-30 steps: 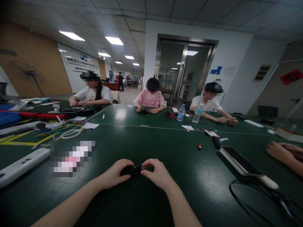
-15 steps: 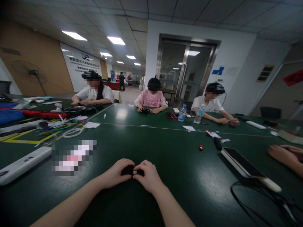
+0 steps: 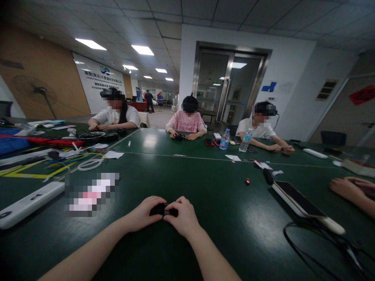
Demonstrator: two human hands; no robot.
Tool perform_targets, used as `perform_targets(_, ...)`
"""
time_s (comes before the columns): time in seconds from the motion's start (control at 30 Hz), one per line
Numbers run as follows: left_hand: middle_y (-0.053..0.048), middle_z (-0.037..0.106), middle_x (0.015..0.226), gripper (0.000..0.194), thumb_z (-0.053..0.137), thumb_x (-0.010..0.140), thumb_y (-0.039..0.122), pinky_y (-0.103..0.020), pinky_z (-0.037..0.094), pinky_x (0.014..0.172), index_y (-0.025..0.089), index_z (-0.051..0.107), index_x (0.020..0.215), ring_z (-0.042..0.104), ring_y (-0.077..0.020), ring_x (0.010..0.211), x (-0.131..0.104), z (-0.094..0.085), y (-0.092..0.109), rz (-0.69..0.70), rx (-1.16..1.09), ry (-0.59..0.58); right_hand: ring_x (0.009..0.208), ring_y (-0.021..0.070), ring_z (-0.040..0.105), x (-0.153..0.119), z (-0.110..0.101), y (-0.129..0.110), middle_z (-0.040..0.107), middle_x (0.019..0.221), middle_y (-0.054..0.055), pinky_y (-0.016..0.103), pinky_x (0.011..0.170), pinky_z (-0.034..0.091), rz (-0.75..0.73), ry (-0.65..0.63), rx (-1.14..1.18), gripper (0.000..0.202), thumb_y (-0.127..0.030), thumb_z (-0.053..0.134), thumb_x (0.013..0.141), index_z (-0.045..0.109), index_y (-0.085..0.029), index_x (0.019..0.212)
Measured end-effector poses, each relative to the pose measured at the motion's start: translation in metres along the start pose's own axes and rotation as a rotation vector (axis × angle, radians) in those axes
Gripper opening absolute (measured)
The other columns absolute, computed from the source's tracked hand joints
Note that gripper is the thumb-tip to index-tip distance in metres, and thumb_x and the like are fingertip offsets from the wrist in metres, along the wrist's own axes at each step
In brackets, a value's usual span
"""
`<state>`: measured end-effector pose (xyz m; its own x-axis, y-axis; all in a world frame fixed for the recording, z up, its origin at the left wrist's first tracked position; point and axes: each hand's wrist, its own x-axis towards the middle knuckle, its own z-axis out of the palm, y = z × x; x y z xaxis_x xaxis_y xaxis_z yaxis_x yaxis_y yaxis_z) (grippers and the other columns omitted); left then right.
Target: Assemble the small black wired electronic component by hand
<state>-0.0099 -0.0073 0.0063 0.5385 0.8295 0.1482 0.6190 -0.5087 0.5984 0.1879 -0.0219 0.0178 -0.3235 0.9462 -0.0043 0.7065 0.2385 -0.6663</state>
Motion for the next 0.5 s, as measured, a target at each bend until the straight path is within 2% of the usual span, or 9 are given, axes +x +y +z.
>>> perform_targets(0.2,-0.005,0.059,0.113,0.037,0.063,0.074,0.027,-0.039,0.036,0.097,0.024,0.055,0.11,0.05,-0.0233,0.11,0.0002,0.0011,-0.0001,0.01,0.005,0.017,0.096,0.0197,0.05,-0.0024,0.0009,0.0042,0.049,0.1,0.0,0.035,0.086,0.04,-0.061,0.005,0.021,0.032,-0.031,0.066,0.07,0.061,-0.035,0.101)
perform_targets(0.5,-0.005,0.059,0.115,0.038,0.063,0.074,0.028,-0.04,0.036,0.098,0.025,0.055,0.111,0.049,-0.0237,0.111,-0.0001,-0.0008,0.0027,0.002,0.001,0.004,0.097,0.0191,0.05,-0.0015,0.0012,0.0033,0.051,0.098,0.0,0.036,0.087,0.04,-0.037,0.017,0.068,0.022,-0.03,0.063,0.073,0.064,-0.033,0.094)
